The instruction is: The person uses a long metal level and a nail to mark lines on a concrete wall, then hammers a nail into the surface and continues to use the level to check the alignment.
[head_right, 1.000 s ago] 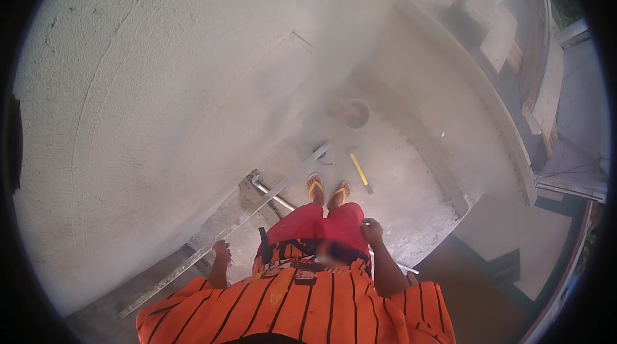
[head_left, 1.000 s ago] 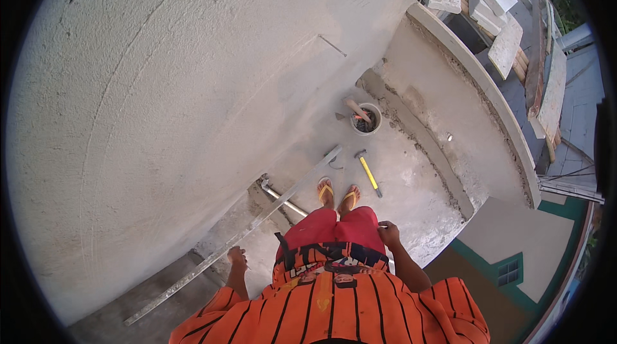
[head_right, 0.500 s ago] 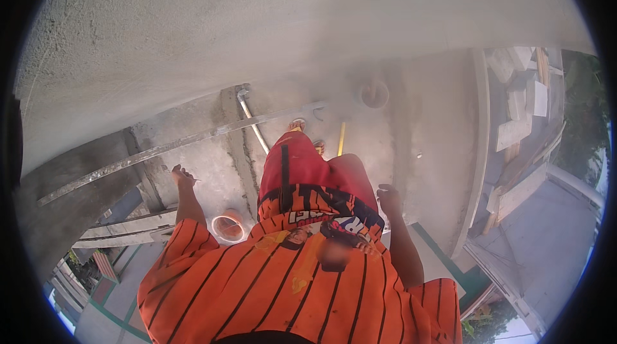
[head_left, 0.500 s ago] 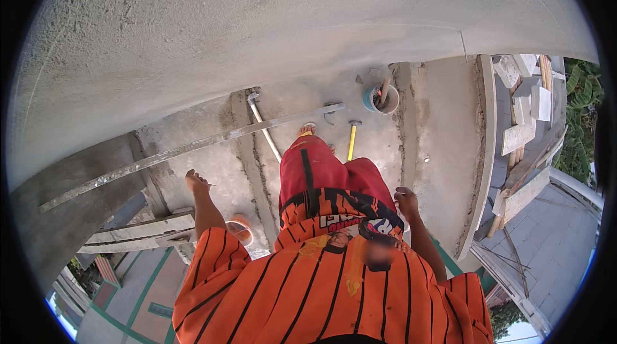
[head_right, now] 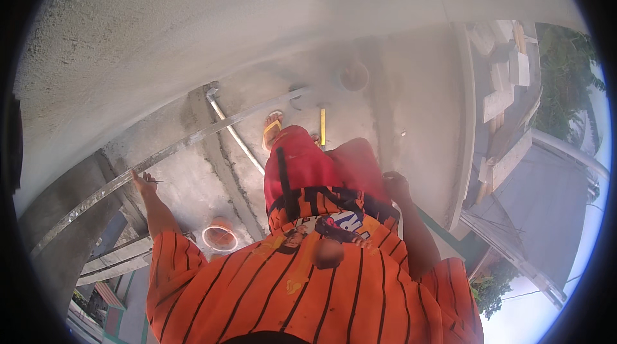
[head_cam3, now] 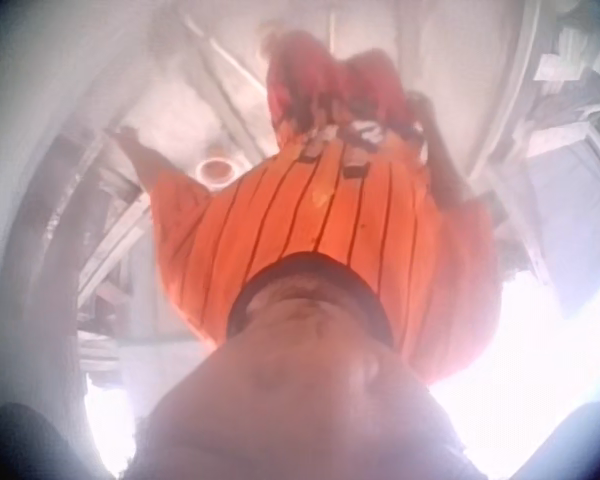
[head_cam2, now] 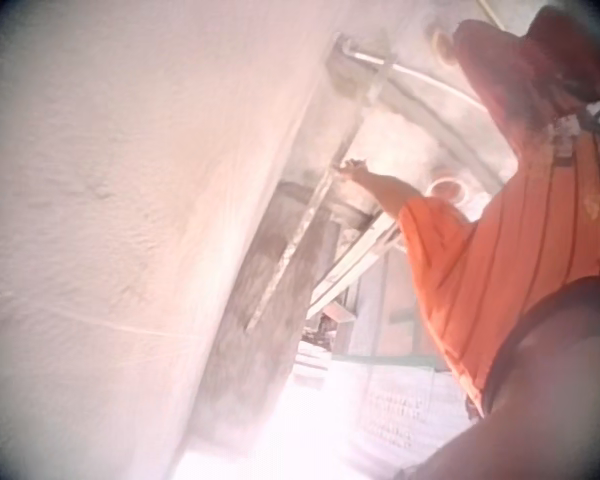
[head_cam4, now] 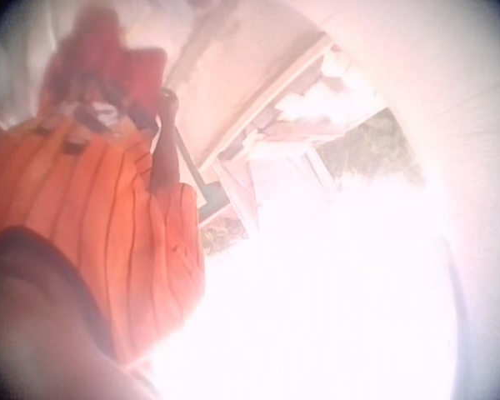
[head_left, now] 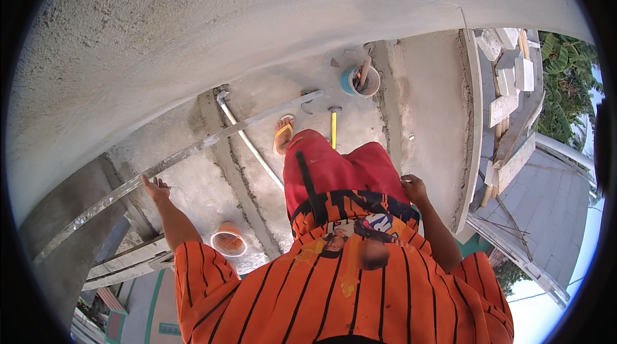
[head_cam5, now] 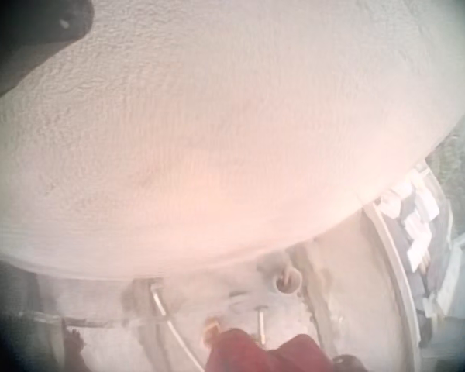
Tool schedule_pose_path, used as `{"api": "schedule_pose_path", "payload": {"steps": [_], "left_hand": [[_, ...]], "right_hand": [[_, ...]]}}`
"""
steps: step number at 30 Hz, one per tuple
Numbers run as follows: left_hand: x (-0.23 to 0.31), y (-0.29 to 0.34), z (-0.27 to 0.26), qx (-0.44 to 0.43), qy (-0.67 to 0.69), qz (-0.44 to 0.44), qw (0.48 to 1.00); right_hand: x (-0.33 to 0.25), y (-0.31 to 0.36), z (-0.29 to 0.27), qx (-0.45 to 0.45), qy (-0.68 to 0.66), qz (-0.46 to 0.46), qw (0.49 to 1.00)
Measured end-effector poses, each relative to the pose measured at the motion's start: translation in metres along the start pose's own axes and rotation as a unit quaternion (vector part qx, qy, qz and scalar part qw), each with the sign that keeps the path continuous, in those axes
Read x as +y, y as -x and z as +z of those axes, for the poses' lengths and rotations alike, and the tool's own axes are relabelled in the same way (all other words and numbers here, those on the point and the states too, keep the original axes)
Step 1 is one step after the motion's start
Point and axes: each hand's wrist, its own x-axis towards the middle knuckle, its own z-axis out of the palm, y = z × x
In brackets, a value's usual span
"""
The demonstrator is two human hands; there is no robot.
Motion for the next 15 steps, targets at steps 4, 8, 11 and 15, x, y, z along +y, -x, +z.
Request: {"api": "schedule_pose_path", "payload": {"steps": [4, 8, 11, 15], "left_hand": [[0.004, -0.034, 0.0, 0.03, -0.036, 0.005, 0.999], [0.008, -0.031, 0.004, -0.026, -0.046, 0.044, 0.998], [-0.001, -0.001, 0.014, 0.029, -0.049, 0.078, 0.995], [0.009, 0.035, 0.007, 0.066, -0.062, 0.162, 0.983]], "right_hand": [[0.007, -0.008, 0.004, -0.004, -0.013, -0.023, 1.0], [0.023, -0.024, 0.014, -0.006, 0.027, -0.013, 1.0], [0.054, -0.035, 0.028, 0.027, -0.004, -0.096, 0.995], [0.016, -0.015, 0.009, -0.039, -0.032, -0.032, 0.998]]}}
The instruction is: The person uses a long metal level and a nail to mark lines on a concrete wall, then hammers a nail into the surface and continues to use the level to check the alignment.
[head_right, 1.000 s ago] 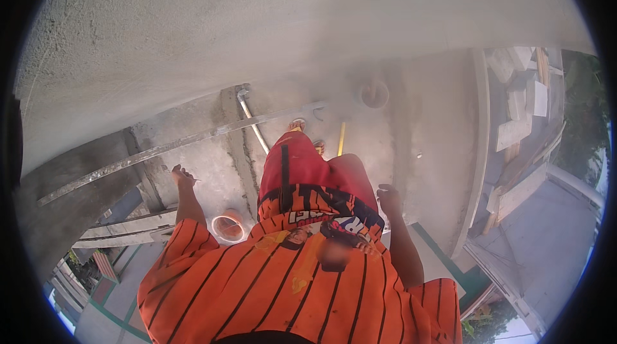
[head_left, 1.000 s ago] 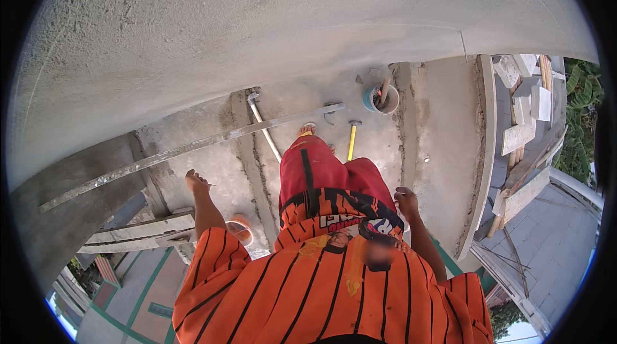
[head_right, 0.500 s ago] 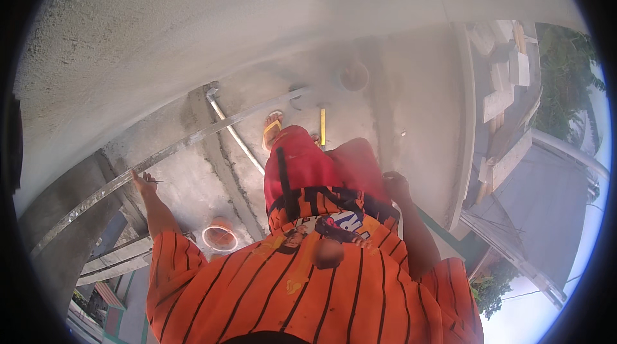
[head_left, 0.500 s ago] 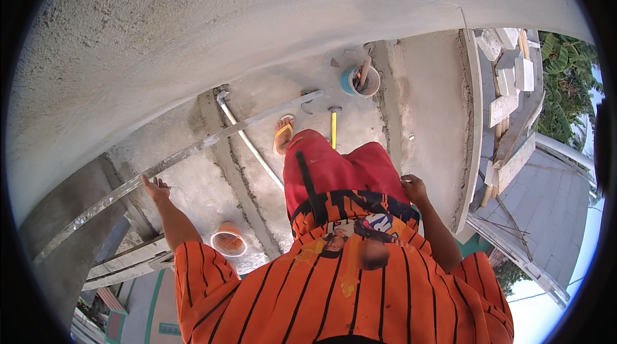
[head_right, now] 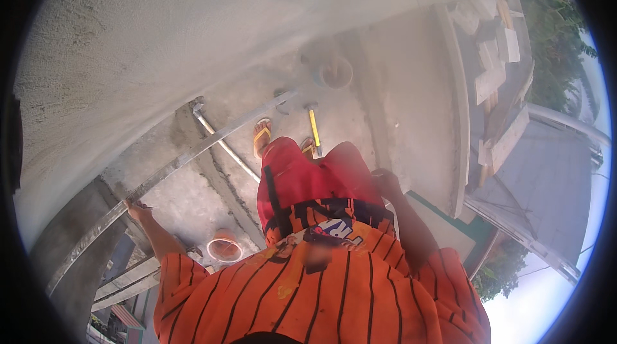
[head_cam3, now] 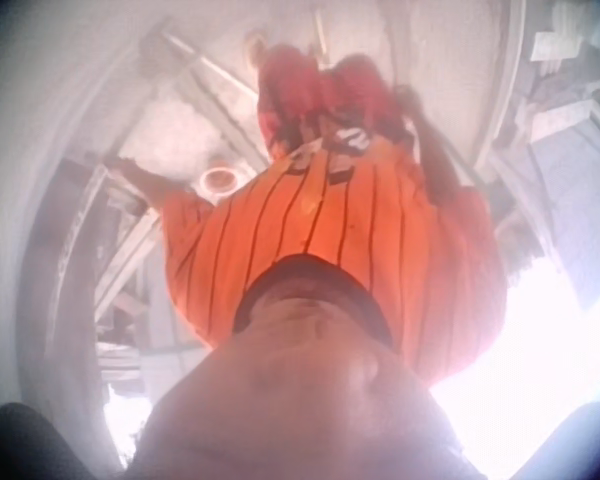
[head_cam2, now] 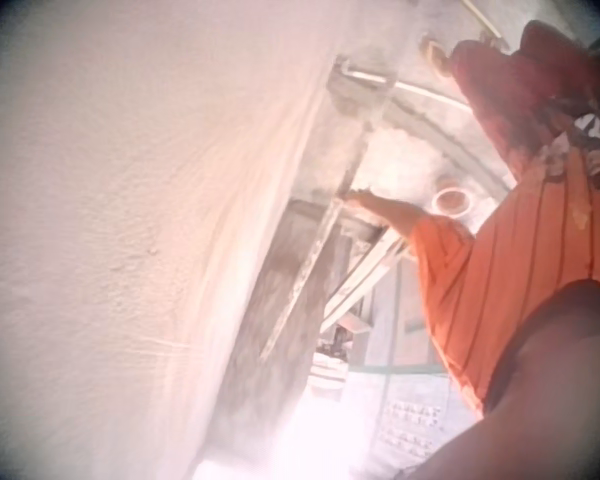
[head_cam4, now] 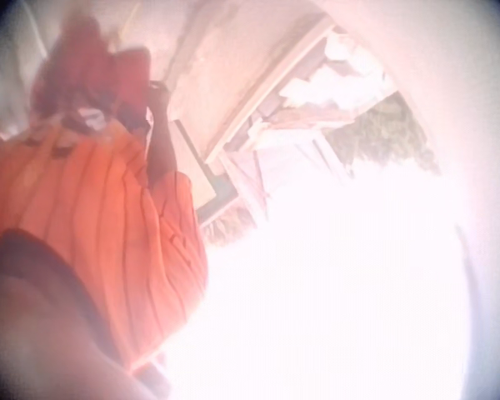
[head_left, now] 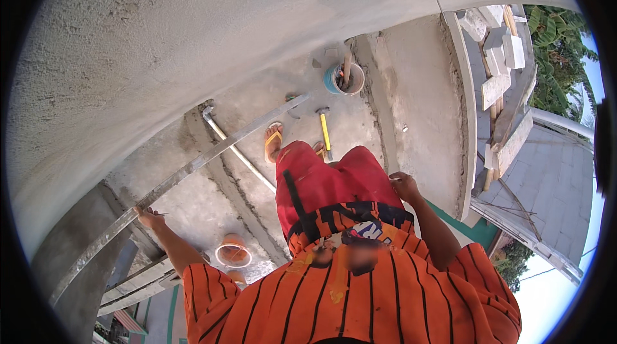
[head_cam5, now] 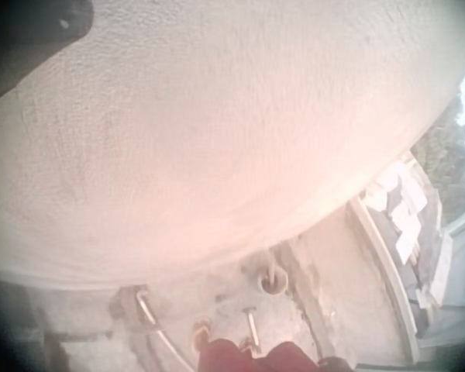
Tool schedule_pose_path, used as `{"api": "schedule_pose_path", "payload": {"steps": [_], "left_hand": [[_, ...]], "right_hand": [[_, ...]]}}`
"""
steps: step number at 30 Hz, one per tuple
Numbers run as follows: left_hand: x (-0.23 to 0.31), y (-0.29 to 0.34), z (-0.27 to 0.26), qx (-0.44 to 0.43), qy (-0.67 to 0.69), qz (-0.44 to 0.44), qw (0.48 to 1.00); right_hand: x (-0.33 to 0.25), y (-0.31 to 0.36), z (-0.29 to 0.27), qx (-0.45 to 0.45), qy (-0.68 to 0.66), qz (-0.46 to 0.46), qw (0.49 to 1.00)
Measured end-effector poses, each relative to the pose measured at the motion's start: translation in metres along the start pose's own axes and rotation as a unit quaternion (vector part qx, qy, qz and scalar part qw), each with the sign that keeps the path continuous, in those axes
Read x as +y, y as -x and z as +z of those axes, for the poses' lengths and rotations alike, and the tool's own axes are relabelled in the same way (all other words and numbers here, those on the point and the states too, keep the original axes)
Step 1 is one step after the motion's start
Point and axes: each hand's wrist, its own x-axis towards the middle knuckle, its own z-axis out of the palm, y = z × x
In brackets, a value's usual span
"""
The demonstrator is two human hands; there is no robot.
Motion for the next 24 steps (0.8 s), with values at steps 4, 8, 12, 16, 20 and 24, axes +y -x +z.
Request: {"api": "schedule_pose_path", "payload": {"steps": [4, 8, 12, 16, 20, 24], "left_hand": [[0.045, 0.063, -0.019, -0.017, 0.056, 0.06, 0.997], [0.082, 0.111, -0.034, 0.024, 0.016, 0.117, 0.993], [0.098, 0.154, -0.053, 0.006, 0.052, 0.172, 0.984], [0.13, 0.232, -0.044, -0.043, 0.124, 0.186, 0.974], [0.137, 0.291, -0.052, -0.097, 0.16, 0.159, 0.97], [0.134, 0.347, -0.049, -0.149, 0.175, 0.155, 0.961]], "right_hand": [[0.015, -0.004, 0.004, -0.015, 0.041, -0.121, 0.992], [0.007, -0.008, 0.014, -0.022, -0.012, -0.112, 0.993], [0.004, -0.012, 0.016, -0.023, -0.095, -0.112, 0.989], [0.025, -0.02, 0.022, -0.019, -0.169, -0.139, 0.976], [0.056, -0.031, 0.036, -0.081, -0.348, -0.021, 0.934], [0.07, -0.044, 0.032, -0.134, -0.464, 0.009, 0.876]]}}
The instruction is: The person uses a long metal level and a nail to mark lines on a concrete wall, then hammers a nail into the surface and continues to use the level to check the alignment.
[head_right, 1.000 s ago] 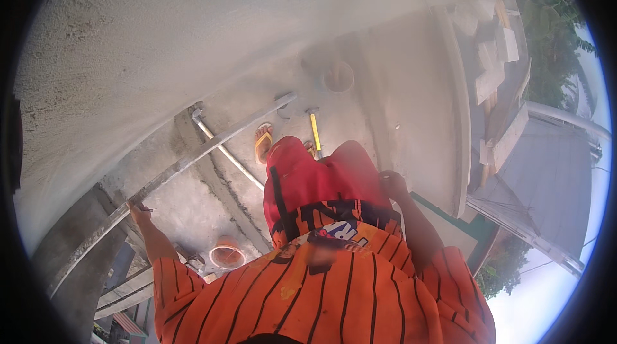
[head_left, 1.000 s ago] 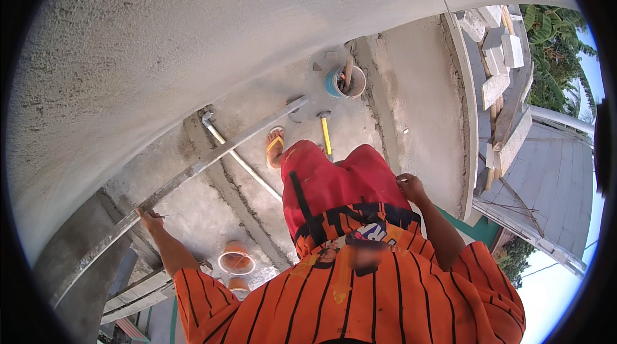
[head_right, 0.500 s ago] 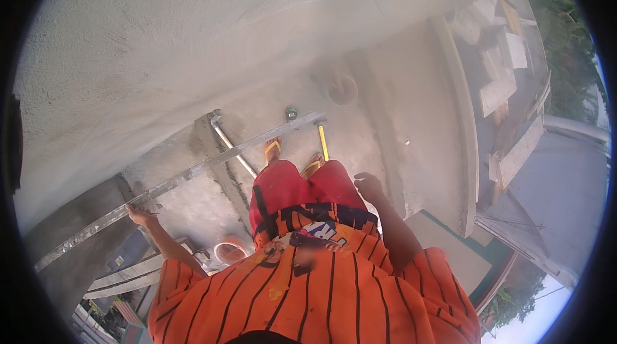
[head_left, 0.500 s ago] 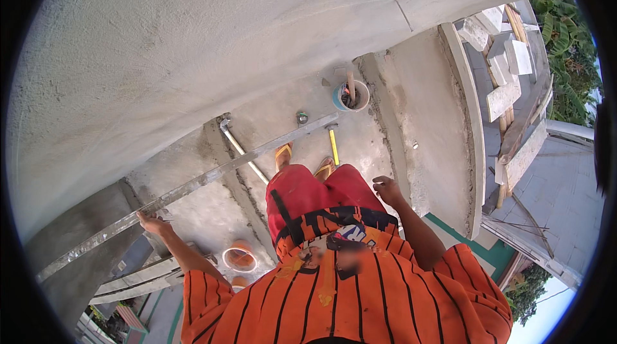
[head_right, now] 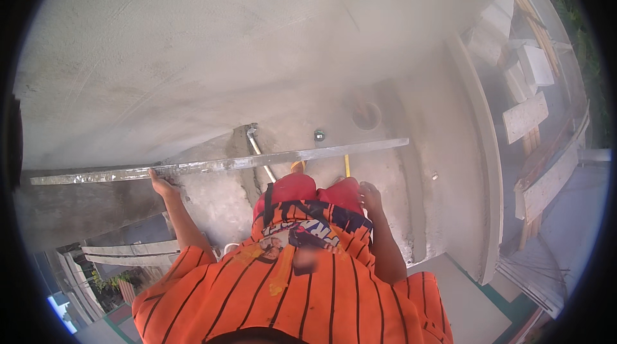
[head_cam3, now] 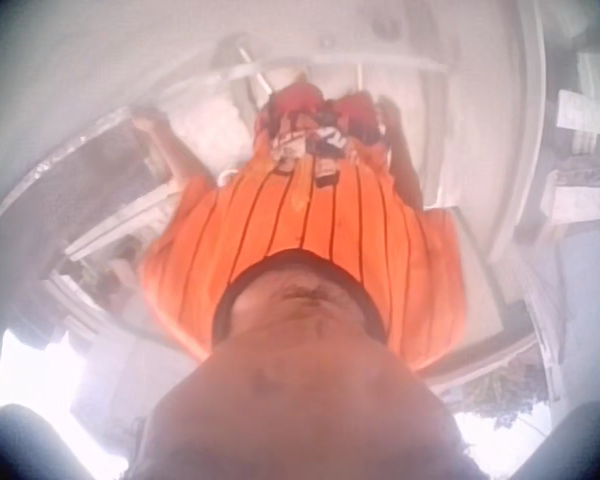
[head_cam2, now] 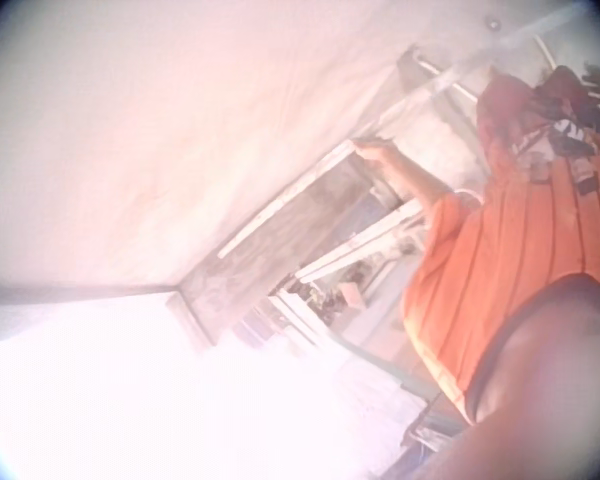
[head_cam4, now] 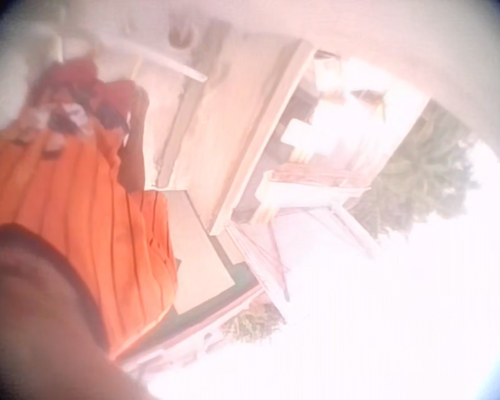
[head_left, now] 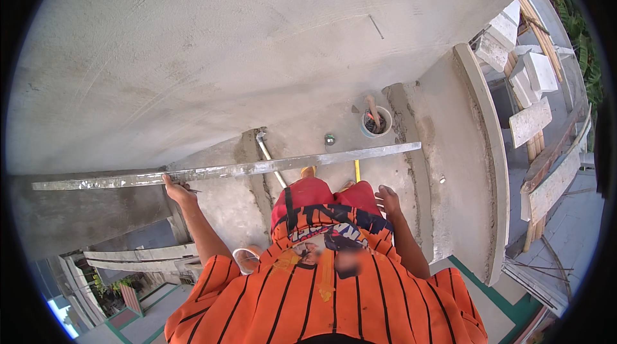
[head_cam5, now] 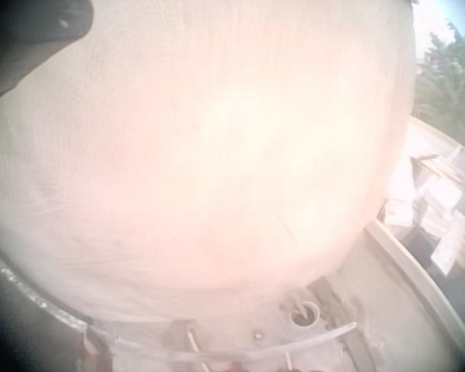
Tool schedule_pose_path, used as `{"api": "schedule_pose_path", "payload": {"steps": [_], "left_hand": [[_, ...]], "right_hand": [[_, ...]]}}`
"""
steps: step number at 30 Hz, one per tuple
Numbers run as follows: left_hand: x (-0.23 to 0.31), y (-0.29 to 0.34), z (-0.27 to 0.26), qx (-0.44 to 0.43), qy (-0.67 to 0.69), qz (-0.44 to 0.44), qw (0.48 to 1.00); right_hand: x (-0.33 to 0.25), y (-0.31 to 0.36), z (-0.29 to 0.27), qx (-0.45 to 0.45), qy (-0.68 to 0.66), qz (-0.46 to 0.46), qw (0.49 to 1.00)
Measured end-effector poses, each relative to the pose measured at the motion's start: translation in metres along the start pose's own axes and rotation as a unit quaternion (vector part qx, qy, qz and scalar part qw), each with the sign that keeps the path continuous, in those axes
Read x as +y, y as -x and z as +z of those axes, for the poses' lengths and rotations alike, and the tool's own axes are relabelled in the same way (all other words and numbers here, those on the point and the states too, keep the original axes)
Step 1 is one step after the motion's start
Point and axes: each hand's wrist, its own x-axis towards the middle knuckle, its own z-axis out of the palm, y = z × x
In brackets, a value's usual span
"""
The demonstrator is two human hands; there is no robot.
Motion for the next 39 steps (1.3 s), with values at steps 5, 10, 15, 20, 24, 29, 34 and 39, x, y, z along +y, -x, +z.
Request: {"api": "schedule_pose_path", "payload": {"steps": [5, 10, 15, 20, 24, 29, 34, 39], "left_hand": [[0.006, 0.079, 0.026, -0.018, 0.053, -0.021, 0.998], [-0.006, 0.11, 0.04, -0.074, 0.091, -0.036, 0.992], [0.011, 0.155, 0.076, -0.126, 0.104, -0.072, 0.984], [0.005, 0.159, 0.118, -0.183, 0.117, -0.078, 0.973], [-0.002, 0.148, 0.183, -0.203, 0.123, -0.091, 0.967], [-0.002, 0.137, 0.233, -0.2, 0.137, -0.088, 0.966], [0.001, 0.141, 0.256, -0.183, 0.155, -0.079, 0.968], [-0.014, 0.124, 0.283, -0.191, 0.112, -0.097, 0.97]], "right_hand": [[-0.028, 0.016, -0.012, -0.039, -0.072, -0.028, 0.996], [-0.071, 0.025, -0.021, -0.082, -0.143, -0.116, 0.979], [-0.138, 0.038, -0.02, -0.04, -0.229, -0.224, 0.946], [-0.23, 0.04, -0.034, -0.005, -0.262, -0.267, 0.927], [-0.306, 0.023, -0.031, 0.048, -0.28, -0.329, 0.901], [-0.373, 0.002, -0.03, 0.044, -0.259, -0.361, 0.895], [-0.408, -0.016, -0.027, 0.044, -0.231, -0.364, 0.901], [-0.433, -0.06, -0.048, 0.089, -0.096, -0.384, 0.914]]}}
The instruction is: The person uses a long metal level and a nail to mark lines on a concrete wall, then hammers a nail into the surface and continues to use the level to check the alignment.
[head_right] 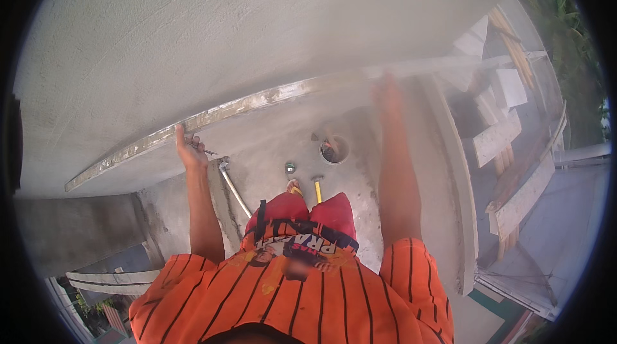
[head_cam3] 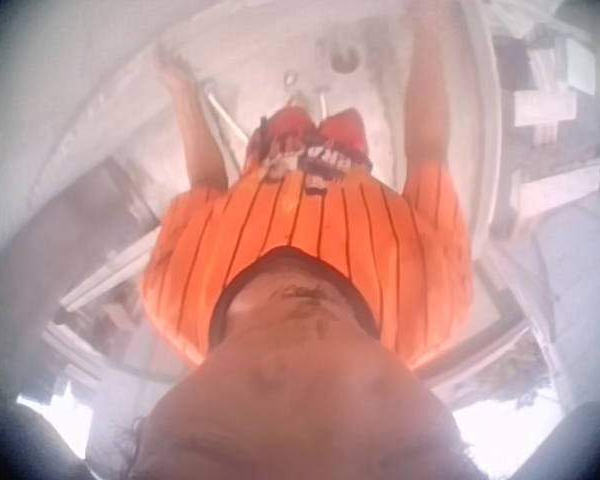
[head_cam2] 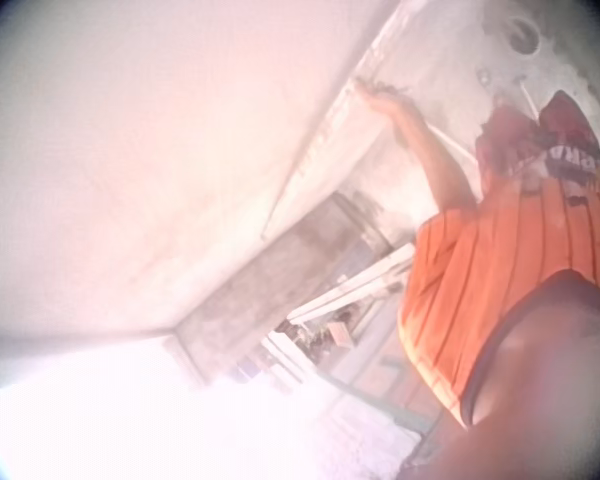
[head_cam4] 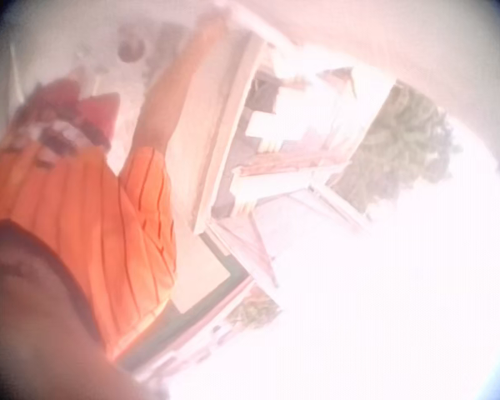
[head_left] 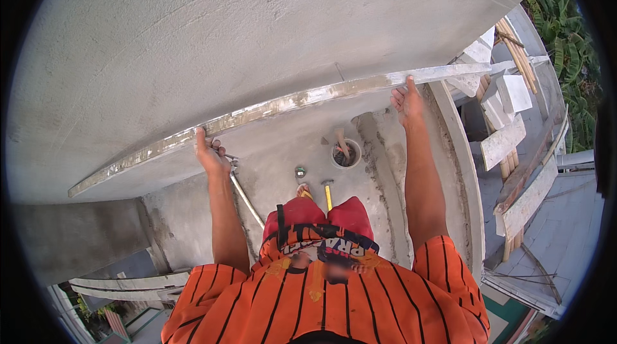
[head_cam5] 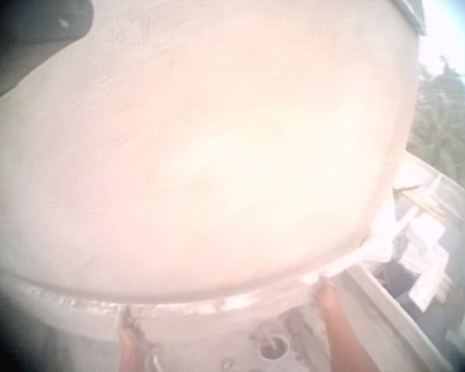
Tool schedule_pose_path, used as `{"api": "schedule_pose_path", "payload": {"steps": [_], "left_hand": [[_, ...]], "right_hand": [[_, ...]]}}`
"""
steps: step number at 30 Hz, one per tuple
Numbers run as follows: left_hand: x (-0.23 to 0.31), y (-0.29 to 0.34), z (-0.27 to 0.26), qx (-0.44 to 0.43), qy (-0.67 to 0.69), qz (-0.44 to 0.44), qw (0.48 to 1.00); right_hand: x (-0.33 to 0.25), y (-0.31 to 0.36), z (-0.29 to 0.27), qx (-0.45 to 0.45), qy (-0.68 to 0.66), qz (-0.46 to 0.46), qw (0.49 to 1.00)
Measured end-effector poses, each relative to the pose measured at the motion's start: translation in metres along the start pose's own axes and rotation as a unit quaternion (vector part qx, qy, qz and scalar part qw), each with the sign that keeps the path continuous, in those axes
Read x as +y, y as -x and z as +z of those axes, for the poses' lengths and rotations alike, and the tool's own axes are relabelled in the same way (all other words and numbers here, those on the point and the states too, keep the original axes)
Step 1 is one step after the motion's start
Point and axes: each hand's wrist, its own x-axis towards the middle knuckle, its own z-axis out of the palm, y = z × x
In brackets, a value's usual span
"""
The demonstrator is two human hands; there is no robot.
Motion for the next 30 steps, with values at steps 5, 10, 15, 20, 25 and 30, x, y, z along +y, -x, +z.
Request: {"api": "schedule_pose_path", "payload": {"steps": [5, 10, 15, 20, 25, 30], "left_hand": [[0.005, 0.005, 0.016, 0.036, 0.008, 0.012, 0.999], [-0.002, 0.004, 0.023, 0.077, -0.005, 0.032, 0.997], [-0.017, -0.014, 0.013, 0.107, -0.011, 0.057, 0.993], [-0.019, -0.013, 0.018, 0.104, -0.008, 0.067, 0.992], [-0.015, -0.003, 0.043, 0.101, 0.003, 0.067, 0.993], [-0.009, 0.004, 0.053, 0.095, 0.027, 0.06, 0.993]], "right_hand": [[-0.016, -0.011, 0.02, 0.0, -0.058, 0.056, 0.997], [-0.013, -0.016, 0.031, -0.002, -0.026, 0.019, 0.999], [-0.037, -0.007, 0.055, 0.013, -0.076, 0.092, 0.993], [-0.027, -0.016, 0.055, -0.031, -0.102, 0.068, 0.992], [0.042, -0.085, 0.03, -0.037, -0.001, -0.059, 0.998], [0.049, -0.118, -0.003, -0.072, -0.004, -0.077, 0.994]]}}
